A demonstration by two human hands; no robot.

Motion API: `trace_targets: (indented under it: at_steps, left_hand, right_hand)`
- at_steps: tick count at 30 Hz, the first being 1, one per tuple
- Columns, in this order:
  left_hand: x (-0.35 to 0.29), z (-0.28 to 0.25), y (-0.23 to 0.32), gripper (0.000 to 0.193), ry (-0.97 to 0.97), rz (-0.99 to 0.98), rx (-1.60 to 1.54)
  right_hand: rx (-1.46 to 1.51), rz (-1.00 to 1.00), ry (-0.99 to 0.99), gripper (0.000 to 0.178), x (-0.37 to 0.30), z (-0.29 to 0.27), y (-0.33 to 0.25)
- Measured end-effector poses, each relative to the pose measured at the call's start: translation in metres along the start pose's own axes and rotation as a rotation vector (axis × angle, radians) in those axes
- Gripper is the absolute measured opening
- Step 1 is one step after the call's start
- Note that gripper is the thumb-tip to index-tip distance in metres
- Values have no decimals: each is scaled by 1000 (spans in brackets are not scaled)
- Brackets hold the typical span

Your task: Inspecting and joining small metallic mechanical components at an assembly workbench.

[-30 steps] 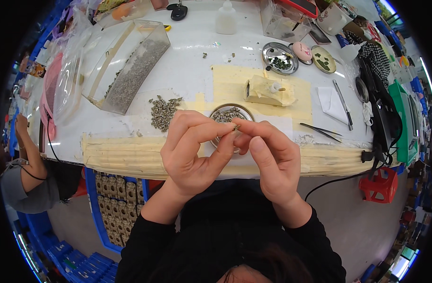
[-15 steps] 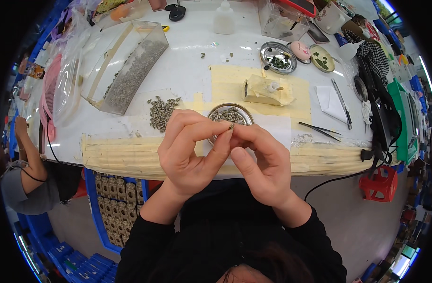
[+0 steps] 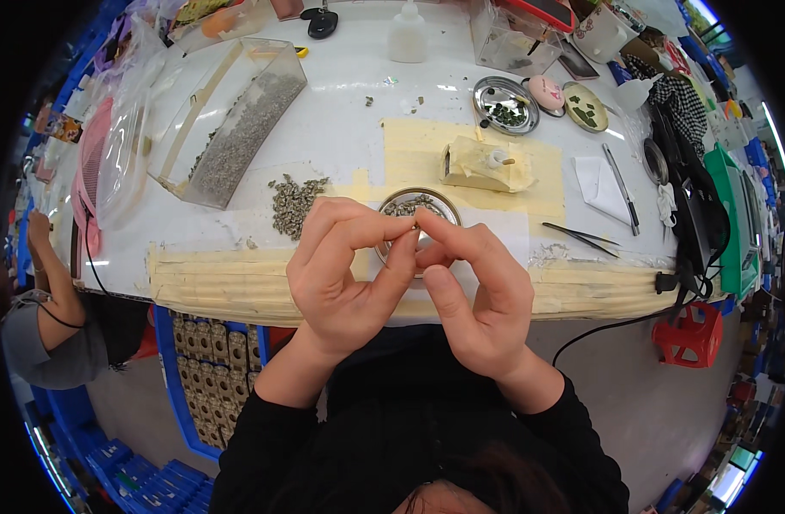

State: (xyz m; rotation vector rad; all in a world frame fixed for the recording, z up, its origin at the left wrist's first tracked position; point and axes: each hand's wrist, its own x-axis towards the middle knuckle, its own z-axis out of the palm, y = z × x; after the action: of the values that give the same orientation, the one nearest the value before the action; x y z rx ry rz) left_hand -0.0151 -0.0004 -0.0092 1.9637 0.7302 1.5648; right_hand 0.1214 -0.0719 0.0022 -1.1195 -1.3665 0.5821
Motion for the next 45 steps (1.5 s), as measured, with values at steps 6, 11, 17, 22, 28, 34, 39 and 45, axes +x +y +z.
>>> trace_targets:
  at_steps: [6,11,17,22,28,34,39,45]
  left_hand:
    - [1,-1,0,20,1,18,1]
    - [0,0,1,20,7,4,12]
    - [0,-2,0,21,7,41,10]
    - [1,-2,-1,23,-17,94,41]
    - [0,-1,-1,23,-9,53,66]
    - [0,0,0,20,15,6,27]
    - [1,-2,-2,20,-1,46,11]
    - [1,0,-2,20,-3,56,32]
  right_hand:
    - [382,261,-79,40,-5,-1,2]
    - [416,275,-79,39,-6,-4,1]
    - [624,367,-110,38,-5,-7,-3]
    - [904,546,-137,34,-5,-11,4]
    - [557,299,-20,34,-4,-9,-4]
    - [-48,-48,-39,39,-1,-5,-2]
    - [438,276,-74,40,-10,0,3]
    - [570,319,-92,41,-5,-6,1]
